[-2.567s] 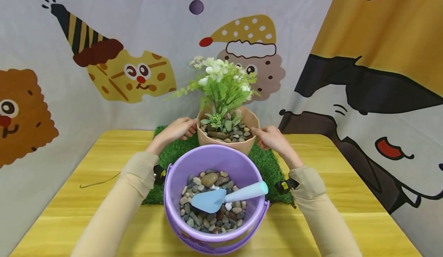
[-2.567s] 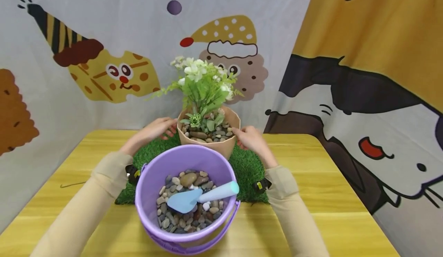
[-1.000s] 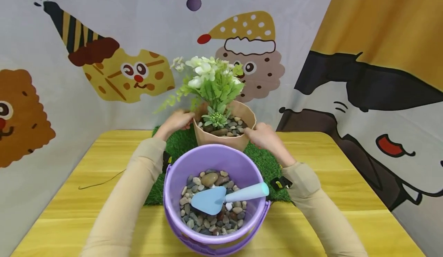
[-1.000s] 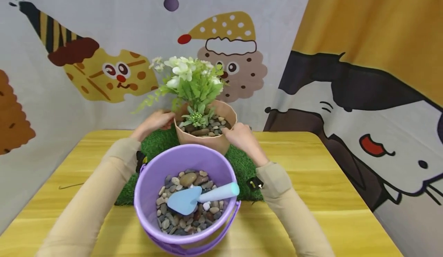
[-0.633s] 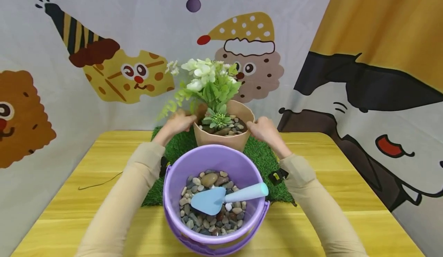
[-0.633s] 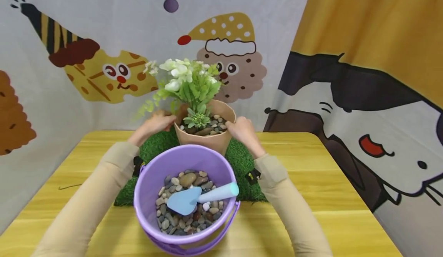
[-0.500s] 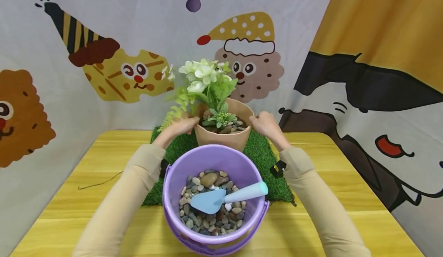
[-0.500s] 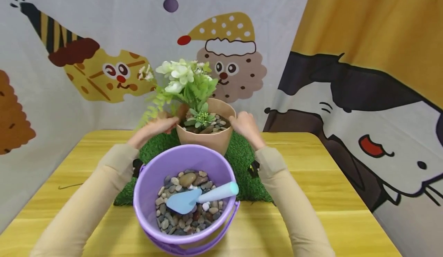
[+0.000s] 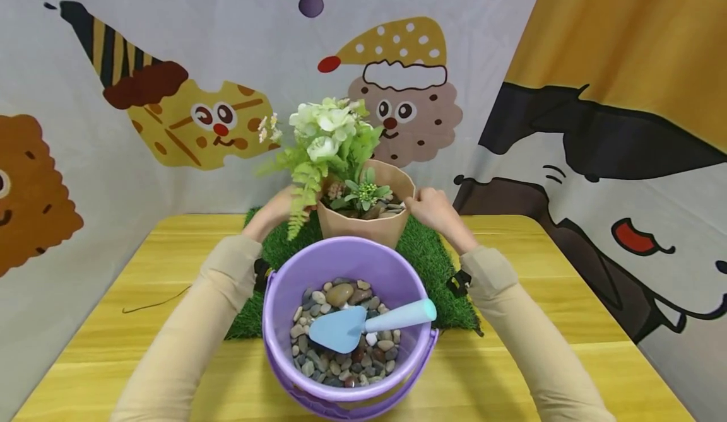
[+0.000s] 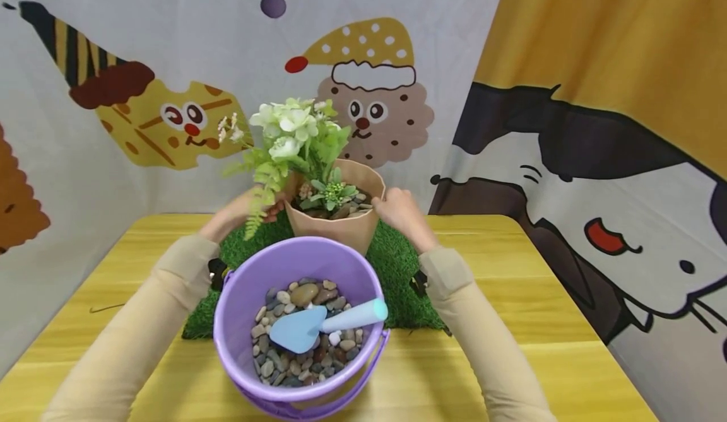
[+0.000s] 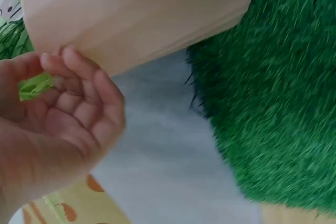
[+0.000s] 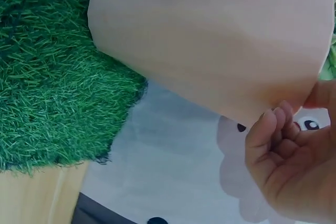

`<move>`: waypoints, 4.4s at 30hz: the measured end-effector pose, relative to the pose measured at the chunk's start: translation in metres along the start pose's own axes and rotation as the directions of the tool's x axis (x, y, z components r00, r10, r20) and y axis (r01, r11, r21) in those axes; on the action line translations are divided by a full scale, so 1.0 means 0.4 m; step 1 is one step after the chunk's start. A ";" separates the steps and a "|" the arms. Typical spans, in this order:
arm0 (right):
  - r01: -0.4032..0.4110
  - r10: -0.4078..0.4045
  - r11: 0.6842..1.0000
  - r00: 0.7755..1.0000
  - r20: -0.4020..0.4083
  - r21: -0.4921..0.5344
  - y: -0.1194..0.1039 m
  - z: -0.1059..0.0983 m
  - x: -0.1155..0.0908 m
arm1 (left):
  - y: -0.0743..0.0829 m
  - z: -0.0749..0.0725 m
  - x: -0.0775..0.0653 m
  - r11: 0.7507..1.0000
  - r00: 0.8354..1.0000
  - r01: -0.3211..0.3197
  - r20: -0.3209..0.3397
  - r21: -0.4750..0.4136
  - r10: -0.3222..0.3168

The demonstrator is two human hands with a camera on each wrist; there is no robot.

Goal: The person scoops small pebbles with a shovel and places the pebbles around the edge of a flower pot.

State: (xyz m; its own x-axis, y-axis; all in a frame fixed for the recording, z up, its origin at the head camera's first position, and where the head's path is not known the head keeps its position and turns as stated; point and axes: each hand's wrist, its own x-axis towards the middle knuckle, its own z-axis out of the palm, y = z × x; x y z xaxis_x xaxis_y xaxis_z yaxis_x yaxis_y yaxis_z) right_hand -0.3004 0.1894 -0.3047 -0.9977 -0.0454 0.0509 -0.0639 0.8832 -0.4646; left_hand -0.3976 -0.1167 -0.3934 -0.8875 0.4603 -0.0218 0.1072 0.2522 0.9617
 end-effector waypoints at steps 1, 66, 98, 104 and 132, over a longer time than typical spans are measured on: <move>0.007 -0.007 1.000 1.000 0.002 -0.002 0.000 0.002 0.002 | -0.003 -0.001 -0.004 0.999 1.000 -0.026 -0.001 -0.026 0.026; 0.656 -0.380 0.326 0.750 0.541 -0.681 -0.254 -0.016 -0.388 | 0.206 0.165 -0.495 0.963 0.999 0.032 -0.005 0.266 -0.031; 0.801 -0.596 0.227 0.564 0.571 -0.554 -0.195 0.082 -0.353 | 0.210 0.198 -0.489 0.939 0.991 0.073 -0.132 0.336 -0.029; 0.844 -0.600 0.275 0.525 0.604 -0.461 -0.178 0.081 -0.332 | 0.203 0.200 -0.489 0.939 0.989 0.091 -0.139 0.333 -0.046; 0.821 -0.637 0.570 0.475 0.607 -0.044 -0.158 -0.049 -0.272 | 0.196 0.182 -0.493 0.935 0.993 0.047 -0.122 0.352 -0.004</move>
State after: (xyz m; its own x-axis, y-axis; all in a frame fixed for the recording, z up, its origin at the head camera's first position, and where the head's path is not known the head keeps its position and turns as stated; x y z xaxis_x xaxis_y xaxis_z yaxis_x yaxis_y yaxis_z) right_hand -0.1872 0.1479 -0.2635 -0.4476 -0.8676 -0.2164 -0.8540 0.4866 -0.1844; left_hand -0.1816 -0.1258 -0.3336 -0.9359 0.3523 0.0078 0.2163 0.5567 0.8021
